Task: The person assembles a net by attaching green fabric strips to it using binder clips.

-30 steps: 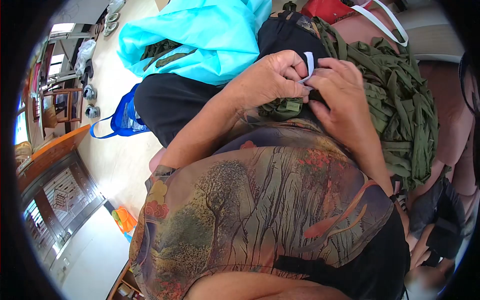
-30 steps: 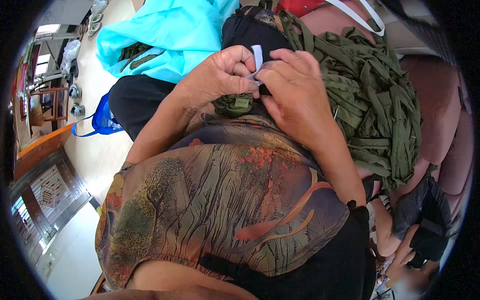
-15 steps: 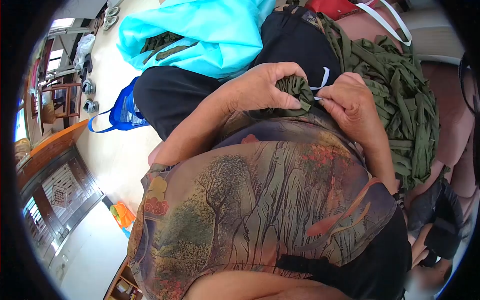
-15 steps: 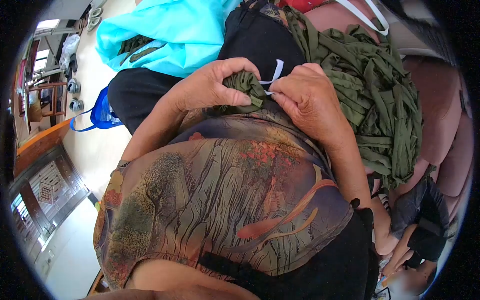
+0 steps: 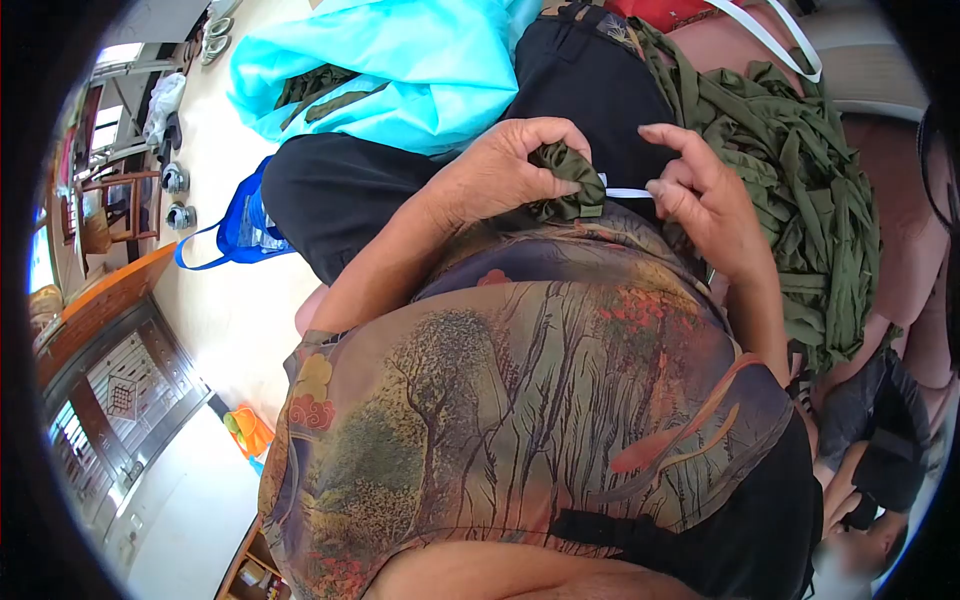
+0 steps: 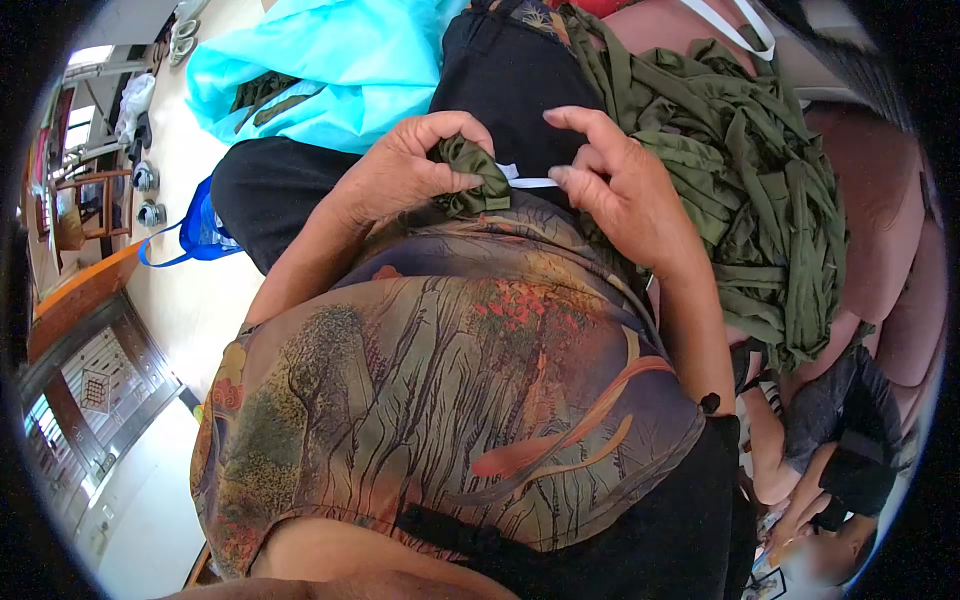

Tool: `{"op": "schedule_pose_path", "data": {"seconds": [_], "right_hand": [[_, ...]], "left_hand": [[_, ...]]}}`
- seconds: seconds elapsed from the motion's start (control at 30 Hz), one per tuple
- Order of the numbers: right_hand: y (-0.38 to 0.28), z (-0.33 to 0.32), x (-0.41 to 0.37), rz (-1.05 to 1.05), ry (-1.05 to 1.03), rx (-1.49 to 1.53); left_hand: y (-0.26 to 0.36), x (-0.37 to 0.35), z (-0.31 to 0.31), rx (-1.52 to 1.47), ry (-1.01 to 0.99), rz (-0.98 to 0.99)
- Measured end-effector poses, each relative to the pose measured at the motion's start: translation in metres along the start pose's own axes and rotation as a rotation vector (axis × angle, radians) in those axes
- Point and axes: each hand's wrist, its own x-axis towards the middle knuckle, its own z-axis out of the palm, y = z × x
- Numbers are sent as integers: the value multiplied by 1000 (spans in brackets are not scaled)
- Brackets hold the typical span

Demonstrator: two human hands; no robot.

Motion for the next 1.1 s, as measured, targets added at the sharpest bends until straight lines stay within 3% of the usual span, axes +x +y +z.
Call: {"op": "schedule_pose_path", "data": {"seconds": [0.03, 0.17, 0.3, 0.4, 0.53, 0.63, 0.73, 0.83, 0.87, 0.97, 1.1], "right_hand": [[-1, 0, 1, 78, -30, 96], [-13, -3, 16, 78, -289, -10], [-9, 0, 28, 52, -376, 50], [3, 6, 27, -64, -333, 39], [2, 3, 19, -21, -205, 91], [10, 0, 12, -28, -143, 5], [15, 4, 10, -44, -115, -94], [15, 16, 14, -131, -92, -240], [15, 17, 18, -147, -91, -291], [11, 19, 19, -146, -37, -411], [16, 25, 14, -229, 24, -446]], "left_hand": [[-1, 0, 1, 20, 0, 24], [5, 1, 6, -45, 10, 18], [10, 0, 6, 60, 12, 80], [14, -1, 6, 90, 55, 73], [10, -3, 1, 70, 76, 67], [-9, -5, -16, 272, 96, 107], [-13, -4, -9, 893, 110, 183], [4, 1, 3, 867, 143, 454], [4, 0, 3, 867, 117, 409], [31, 1, 18, 842, 131, 556], [17, 21, 43, 951, 71, 534]]}}
